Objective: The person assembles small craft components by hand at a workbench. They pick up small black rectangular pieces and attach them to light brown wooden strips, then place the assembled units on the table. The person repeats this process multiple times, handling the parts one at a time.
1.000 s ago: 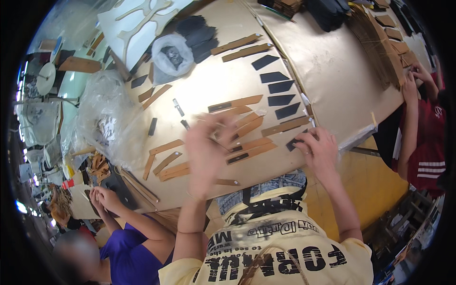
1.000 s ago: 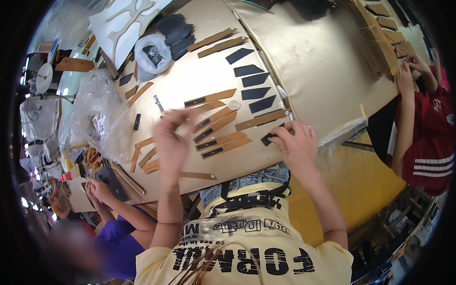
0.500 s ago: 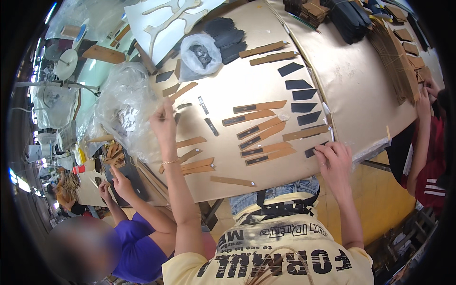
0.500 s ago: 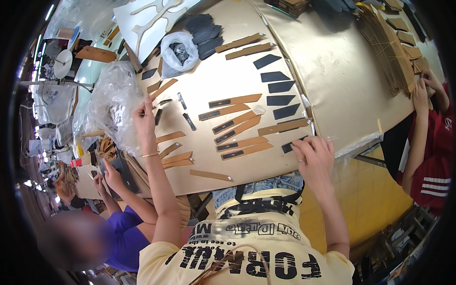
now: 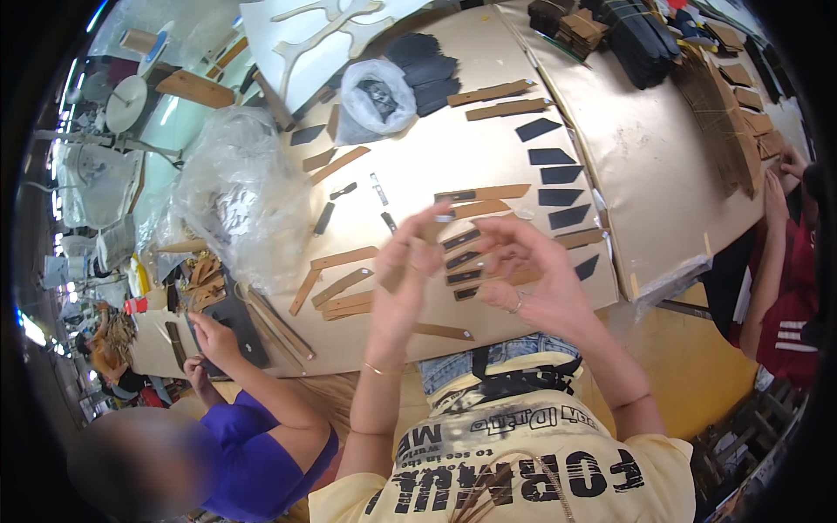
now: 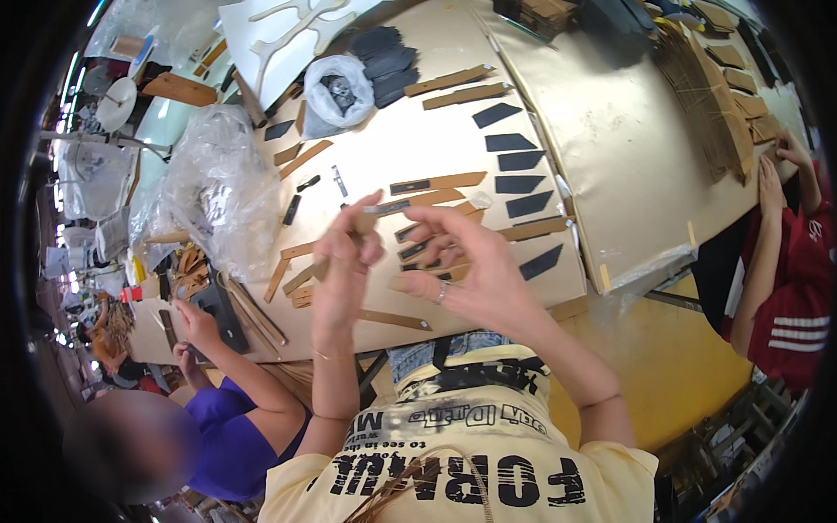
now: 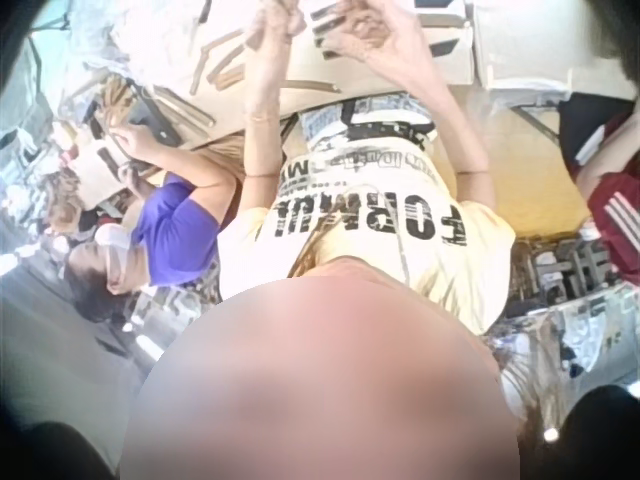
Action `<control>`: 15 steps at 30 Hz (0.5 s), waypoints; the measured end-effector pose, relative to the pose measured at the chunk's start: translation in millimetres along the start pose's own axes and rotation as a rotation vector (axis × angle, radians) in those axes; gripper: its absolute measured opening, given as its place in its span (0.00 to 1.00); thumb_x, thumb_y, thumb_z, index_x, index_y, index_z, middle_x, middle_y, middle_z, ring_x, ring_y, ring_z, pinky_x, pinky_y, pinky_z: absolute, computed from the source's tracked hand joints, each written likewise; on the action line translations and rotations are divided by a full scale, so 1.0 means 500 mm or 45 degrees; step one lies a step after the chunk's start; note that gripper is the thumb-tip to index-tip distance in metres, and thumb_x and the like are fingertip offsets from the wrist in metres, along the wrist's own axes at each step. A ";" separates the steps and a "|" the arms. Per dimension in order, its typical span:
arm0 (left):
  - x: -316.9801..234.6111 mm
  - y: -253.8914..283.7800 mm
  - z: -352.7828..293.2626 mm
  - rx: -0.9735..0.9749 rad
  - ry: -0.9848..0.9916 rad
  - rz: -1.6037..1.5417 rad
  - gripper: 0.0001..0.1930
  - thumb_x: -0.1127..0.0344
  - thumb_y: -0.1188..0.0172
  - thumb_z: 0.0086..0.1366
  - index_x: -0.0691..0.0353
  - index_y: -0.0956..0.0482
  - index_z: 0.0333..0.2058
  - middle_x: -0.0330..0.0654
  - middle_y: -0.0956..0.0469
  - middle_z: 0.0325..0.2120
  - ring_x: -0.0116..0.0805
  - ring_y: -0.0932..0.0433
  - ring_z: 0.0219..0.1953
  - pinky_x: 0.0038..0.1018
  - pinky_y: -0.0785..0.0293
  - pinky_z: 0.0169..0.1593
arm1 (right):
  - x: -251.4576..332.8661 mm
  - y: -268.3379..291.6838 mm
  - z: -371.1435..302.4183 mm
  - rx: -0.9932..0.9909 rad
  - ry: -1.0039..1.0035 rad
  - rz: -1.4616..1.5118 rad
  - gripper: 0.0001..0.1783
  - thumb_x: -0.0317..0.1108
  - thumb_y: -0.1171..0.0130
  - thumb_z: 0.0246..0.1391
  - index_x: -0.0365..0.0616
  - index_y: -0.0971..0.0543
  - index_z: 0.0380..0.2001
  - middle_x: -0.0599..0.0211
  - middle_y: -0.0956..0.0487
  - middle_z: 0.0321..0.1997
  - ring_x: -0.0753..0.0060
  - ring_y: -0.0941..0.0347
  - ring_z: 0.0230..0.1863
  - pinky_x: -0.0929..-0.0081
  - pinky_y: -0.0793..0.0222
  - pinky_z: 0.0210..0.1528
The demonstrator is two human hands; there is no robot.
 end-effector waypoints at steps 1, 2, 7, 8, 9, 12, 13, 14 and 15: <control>0.004 -0.037 -0.012 0.066 0.040 -0.022 0.44 0.31 0.51 0.69 0.71 0.31 0.62 0.27 0.38 0.29 0.19 0.41 0.31 0.18 0.42 0.36 | -0.008 -0.007 0.001 0.023 -0.071 0.203 0.33 0.38 0.24 0.49 0.37 0.24 0.56 0.66 0.20 0.44 0.79 0.24 0.40 0.77 0.27 0.43; 0.007 -0.065 -0.024 0.056 0.048 0.085 0.48 0.27 0.53 0.67 0.71 0.34 0.64 0.29 0.35 0.33 0.20 0.40 0.34 0.18 0.42 0.40 | -0.008 -0.004 -0.005 0.042 -0.053 0.368 0.31 0.36 0.27 0.53 0.33 0.26 0.56 0.65 0.21 0.47 0.81 0.24 0.41 0.79 0.26 0.42; 0.032 -0.136 -0.031 0.479 0.018 -0.043 0.50 0.40 0.36 0.58 0.66 0.43 0.70 0.44 0.33 0.55 0.37 0.33 0.55 0.29 0.39 0.61 | -0.042 0.061 -0.055 -0.191 -0.177 0.468 0.18 0.29 0.32 0.58 0.32 0.23 0.48 0.65 0.18 0.38 0.80 0.21 0.36 0.81 0.25 0.42; 0.040 -0.145 -0.036 0.588 0.040 -0.042 0.55 0.37 0.33 0.55 0.65 0.46 0.71 0.45 0.34 0.56 0.40 0.33 0.58 0.30 0.40 0.64 | -0.045 0.075 -0.070 -0.238 -0.158 0.410 0.16 0.28 0.32 0.58 0.32 0.22 0.46 0.65 0.17 0.37 0.80 0.21 0.35 0.81 0.25 0.42; 0.044 -0.156 -0.046 0.685 0.043 -0.113 0.59 0.29 0.36 0.53 0.65 0.47 0.72 0.45 0.34 0.57 0.38 0.33 0.58 0.30 0.38 0.60 | -0.048 0.087 -0.084 -0.284 -0.142 0.356 0.14 0.27 0.33 0.58 0.32 0.21 0.44 0.65 0.17 0.35 0.80 0.21 0.35 0.81 0.25 0.42; 0.076 -0.171 -0.064 0.781 0.438 -0.439 0.62 0.21 0.42 0.54 0.65 0.50 0.73 0.46 0.35 0.60 0.36 0.33 0.59 0.30 0.35 0.58 | -0.061 0.123 -0.130 -0.533 -0.167 0.267 0.08 0.25 0.33 0.58 0.34 0.20 0.39 0.65 0.16 0.35 0.82 0.22 0.36 0.83 0.26 0.41; 0.084 -0.175 -0.069 0.809 0.575 -0.566 0.61 0.21 0.44 0.56 0.64 0.50 0.73 0.46 0.36 0.62 0.36 0.33 0.60 0.31 0.35 0.58 | -0.064 0.134 -0.146 -0.614 -0.176 0.302 0.08 0.25 0.33 0.57 0.34 0.20 0.38 0.65 0.16 0.35 0.82 0.22 0.36 0.83 0.26 0.41; 0.086 -0.177 -0.068 0.749 0.497 -0.579 0.50 0.27 0.47 0.64 0.69 0.39 0.68 0.47 0.30 0.59 0.34 0.27 0.57 0.29 0.30 0.54 | -0.068 0.143 -0.161 -0.642 -0.238 0.261 0.07 0.24 0.33 0.57 0.34 0.20 0.37 0.64 0.16 0.35 0.80 0.21 0.36 0.83 0.25 0.41; 0.095 -0.175 -0.068 0.762 0.548 -0.478 0.43 0.35 0.46 0.67 0.69 0.36 0.65 0.47 0.27 0.56 0.32 0.25 0.54 0.27 0.28 0.52 | -0.071 0.148 -0.173 -0.654 -0.276 0.257 0.08 0.24 0.33 0.56 0.35 0.21 0.39 0.65 0.17 0.35 0.79 0.21 0.36 0.81 0.24 0.40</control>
Point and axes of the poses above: each hand's wrist, its own z-axis towards the middle knuckle, its own y-axis out of the back of the hand, x = y × z, the point moved 4 cm from there along z, towards the middle knuckle
